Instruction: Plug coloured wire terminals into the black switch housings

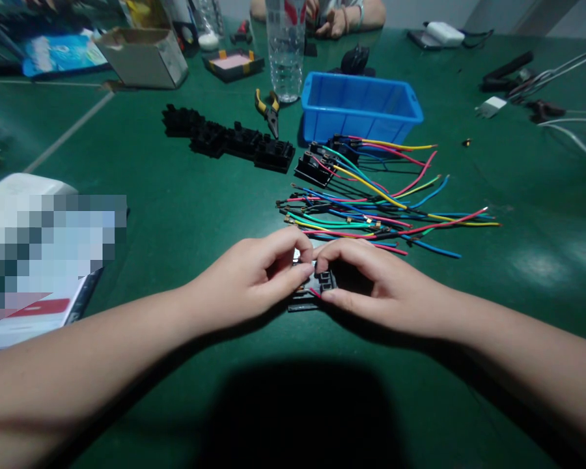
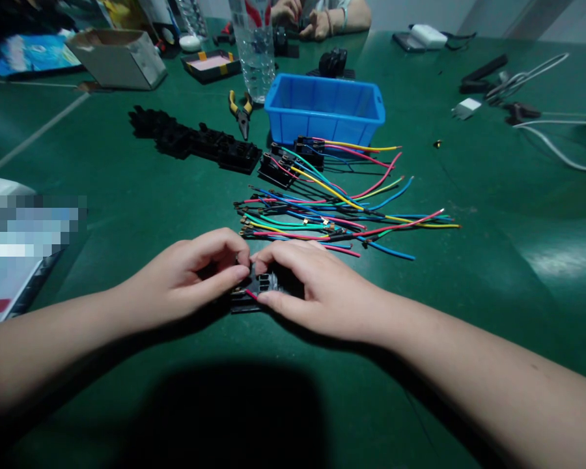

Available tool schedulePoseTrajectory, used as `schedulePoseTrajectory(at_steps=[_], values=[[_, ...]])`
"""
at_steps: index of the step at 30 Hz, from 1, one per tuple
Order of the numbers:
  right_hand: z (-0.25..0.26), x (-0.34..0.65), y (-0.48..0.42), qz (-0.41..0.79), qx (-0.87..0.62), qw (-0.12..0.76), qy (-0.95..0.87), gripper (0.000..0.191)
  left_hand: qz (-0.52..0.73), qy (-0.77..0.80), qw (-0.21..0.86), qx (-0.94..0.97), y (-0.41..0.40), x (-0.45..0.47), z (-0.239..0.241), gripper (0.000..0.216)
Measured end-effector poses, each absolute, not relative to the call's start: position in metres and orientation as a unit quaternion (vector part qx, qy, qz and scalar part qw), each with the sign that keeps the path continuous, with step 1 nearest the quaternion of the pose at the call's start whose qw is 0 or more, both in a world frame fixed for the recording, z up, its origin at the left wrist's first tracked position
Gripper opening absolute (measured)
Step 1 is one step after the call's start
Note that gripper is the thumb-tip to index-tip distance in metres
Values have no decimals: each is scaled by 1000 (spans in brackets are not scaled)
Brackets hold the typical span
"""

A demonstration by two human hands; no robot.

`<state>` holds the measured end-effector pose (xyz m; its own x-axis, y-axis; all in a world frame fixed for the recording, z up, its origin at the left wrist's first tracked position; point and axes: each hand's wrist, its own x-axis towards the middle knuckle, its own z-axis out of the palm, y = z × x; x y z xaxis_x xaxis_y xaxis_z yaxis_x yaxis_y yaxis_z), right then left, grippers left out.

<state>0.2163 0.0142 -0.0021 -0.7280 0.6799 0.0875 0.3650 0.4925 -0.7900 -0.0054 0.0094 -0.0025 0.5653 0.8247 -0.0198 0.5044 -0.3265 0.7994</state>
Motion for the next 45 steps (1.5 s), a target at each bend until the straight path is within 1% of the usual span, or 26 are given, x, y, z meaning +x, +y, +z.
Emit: schedulePoseTrajectory(at_steps=[7, 10, 13, 16, 19, 23, 28, 38, 45], values=[[-4, 217, 15, 403, -305, 206, -838, 19, 262, 427, 414, 761, 9, -8, -5, 7], [-5, 216, 15, 404, -302, 208, -838, 20, 274, 427, 430, 747, 9, -7, -3, 8], [-5, 216, 15, 401, -300, 210, -839, 19, 260, 416, 458, 741, 9, -6, -1, 14], [-4, 217, 15, 400, -300, 211, -840, 17, 241, 411, 462, 748, 9, -5, 0, 17], [-3, 218, 15, 402, -300, 211, -839, 17, 229, 408, 460, 755, 8, -5, 0, 15], [-4, 217, 15, 413, -299, 205, -836, 18, 199, 404, 440, 777, 8, -6, 0, 7], [-4, 217, 16, 414, -299, 206, -835, 18, 181, 395, 428, 793, 10, -7, 1, 9], [-5, 217, 15, 402, -297, 208, -841, 19, 202, 384, 423, 796, 11, -11, -2, 12], [-4, 218, 15, 399, -299, 210, -841, 18, 217, 410, 425, 777, 10, -10, 2, 10]])
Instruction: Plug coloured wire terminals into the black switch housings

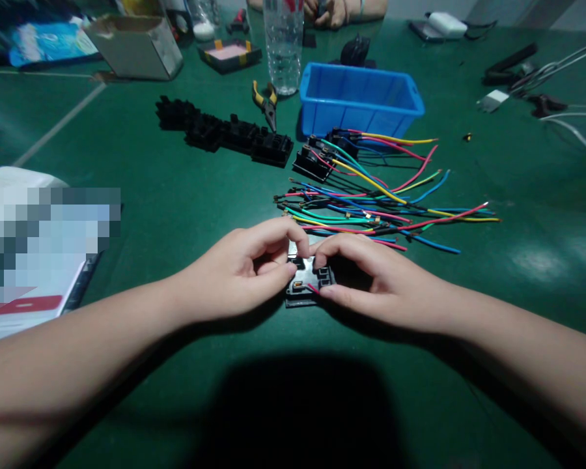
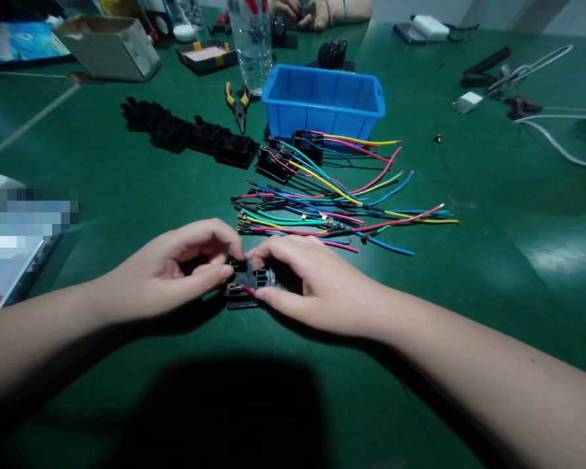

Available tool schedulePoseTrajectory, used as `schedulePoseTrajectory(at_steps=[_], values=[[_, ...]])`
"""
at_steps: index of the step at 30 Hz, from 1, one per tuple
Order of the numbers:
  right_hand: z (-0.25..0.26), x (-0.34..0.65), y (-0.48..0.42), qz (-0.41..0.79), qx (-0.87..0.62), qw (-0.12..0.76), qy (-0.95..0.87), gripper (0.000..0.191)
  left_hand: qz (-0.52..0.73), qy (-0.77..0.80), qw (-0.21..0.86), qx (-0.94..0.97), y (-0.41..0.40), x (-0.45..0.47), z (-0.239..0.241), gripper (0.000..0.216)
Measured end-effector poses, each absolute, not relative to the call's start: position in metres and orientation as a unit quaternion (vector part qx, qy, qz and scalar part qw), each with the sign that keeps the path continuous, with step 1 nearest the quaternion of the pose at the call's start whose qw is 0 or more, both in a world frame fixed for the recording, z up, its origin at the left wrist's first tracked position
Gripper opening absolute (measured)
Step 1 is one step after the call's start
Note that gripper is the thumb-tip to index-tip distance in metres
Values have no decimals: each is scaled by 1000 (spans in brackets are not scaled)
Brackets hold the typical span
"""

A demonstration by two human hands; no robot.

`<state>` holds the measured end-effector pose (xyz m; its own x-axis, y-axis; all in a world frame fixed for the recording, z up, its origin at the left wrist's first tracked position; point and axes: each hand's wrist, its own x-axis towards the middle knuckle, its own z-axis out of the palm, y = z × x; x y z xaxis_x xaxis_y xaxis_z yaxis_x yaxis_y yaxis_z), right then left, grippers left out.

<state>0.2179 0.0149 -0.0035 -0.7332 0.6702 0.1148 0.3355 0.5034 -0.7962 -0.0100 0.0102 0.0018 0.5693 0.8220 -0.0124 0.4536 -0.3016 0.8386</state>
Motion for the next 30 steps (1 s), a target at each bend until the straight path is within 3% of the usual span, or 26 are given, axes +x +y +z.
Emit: schedulePoseTrajectory(at_steps=[30], values=[[-3, 218, 16, 415, -296, 205, -836, 17, 200, 429, 414, 778, 12, -10, 3, 9]])
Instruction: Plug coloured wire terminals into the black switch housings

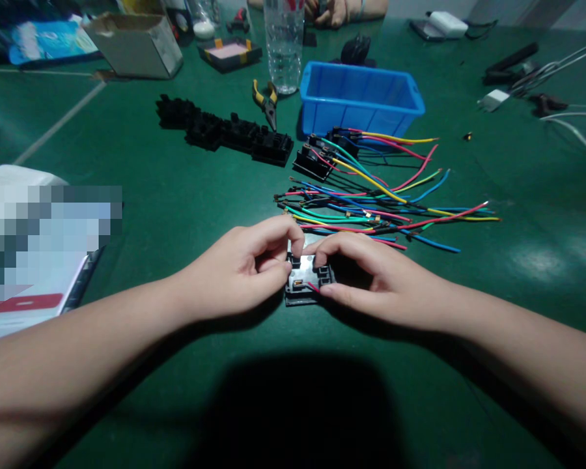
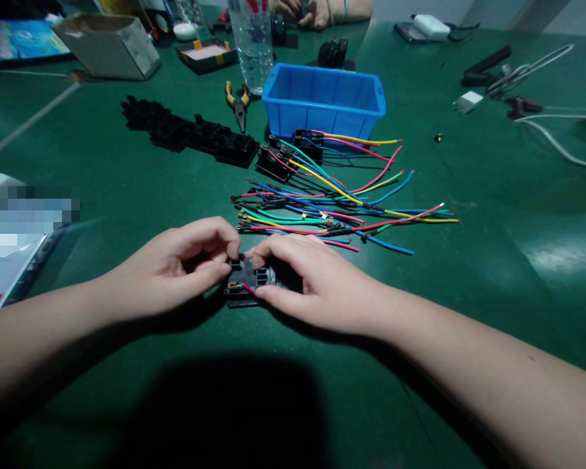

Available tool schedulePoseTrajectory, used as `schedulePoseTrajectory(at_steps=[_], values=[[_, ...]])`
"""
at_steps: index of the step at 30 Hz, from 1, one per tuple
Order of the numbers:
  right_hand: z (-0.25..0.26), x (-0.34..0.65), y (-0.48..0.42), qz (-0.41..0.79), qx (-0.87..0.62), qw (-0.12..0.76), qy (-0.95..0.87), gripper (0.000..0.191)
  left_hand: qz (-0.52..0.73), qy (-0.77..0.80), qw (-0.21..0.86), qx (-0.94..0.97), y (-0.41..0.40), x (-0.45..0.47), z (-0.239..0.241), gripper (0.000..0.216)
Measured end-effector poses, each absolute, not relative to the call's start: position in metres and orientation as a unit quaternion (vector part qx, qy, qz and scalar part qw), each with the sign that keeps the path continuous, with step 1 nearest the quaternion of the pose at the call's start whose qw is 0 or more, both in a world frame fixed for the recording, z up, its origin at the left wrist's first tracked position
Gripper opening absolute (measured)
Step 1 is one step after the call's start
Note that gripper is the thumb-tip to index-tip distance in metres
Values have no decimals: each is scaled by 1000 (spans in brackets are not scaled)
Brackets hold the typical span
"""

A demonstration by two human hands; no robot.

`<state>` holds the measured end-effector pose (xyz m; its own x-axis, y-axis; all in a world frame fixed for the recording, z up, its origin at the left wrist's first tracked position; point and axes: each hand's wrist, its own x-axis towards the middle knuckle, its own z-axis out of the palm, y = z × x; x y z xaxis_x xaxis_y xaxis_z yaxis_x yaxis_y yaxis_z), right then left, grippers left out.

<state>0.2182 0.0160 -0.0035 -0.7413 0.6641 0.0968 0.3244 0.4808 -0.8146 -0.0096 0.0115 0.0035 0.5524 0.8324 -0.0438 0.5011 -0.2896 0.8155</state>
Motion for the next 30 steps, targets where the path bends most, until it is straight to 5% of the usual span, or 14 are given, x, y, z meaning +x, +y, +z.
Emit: schedulePoseTrajectory(at_steps=[30], values=[[-4, 218, 16, 415, -300, 206, -834, 18, 185, 435, 436, 766, 13, -9, 5, 8]])
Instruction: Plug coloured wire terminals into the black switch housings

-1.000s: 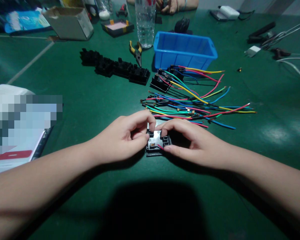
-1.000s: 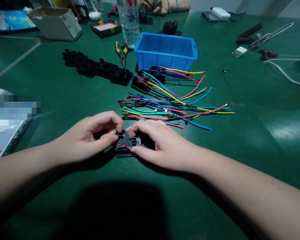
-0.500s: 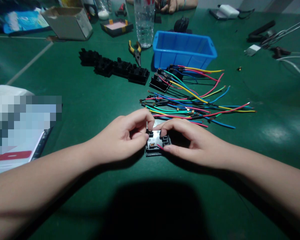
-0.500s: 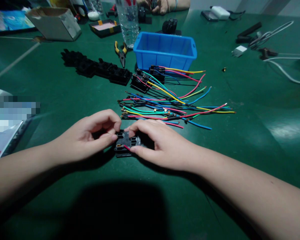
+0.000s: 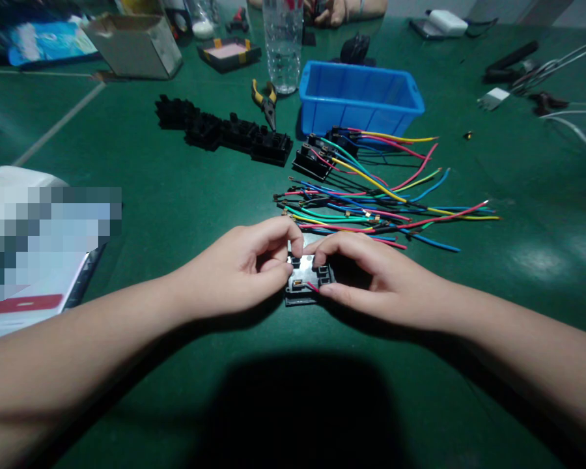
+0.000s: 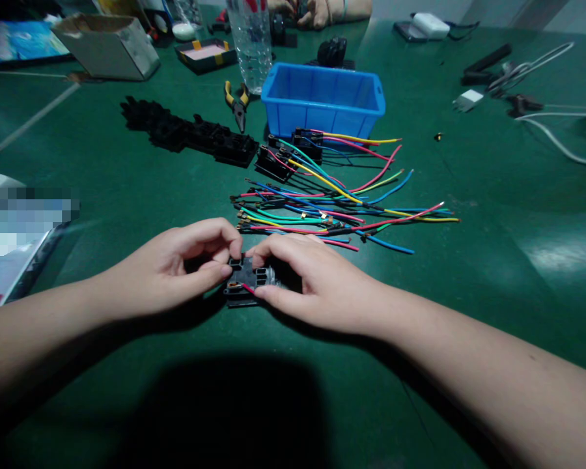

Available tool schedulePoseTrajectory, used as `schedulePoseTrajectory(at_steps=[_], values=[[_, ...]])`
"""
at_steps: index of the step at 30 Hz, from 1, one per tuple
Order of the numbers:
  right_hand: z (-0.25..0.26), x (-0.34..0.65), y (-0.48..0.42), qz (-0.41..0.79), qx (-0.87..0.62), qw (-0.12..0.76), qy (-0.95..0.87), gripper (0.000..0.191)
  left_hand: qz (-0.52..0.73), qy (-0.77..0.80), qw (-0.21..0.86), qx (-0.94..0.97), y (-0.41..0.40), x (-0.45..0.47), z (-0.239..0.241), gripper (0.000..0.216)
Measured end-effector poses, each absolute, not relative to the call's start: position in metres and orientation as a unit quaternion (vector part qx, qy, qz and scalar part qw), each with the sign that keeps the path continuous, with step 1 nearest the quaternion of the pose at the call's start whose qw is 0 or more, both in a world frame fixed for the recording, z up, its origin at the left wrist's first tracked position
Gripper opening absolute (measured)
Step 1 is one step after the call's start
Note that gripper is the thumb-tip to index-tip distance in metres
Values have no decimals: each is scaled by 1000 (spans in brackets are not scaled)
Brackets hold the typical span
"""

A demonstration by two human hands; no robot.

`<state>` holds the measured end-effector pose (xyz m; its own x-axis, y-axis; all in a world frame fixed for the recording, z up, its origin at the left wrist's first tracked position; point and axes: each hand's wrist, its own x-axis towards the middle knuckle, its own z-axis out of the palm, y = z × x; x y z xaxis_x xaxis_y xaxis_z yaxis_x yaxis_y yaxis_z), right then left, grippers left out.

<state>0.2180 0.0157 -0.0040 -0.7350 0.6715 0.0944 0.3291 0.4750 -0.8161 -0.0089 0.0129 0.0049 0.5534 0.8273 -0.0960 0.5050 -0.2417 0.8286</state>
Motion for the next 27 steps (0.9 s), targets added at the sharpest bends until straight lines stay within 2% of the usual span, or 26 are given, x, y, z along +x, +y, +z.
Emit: schedulePoseTrajectory(at_steps=[12, 27], values=[[-3, 217, 16, 425, -302, 203, -829, 18, 179, 444, 419, 772, 13, -8, 5, 3], [-3, 218, 16, 414, -294, 206, -836, 18, 184, 425, 411, 786, 13, -11, 2, 11]])
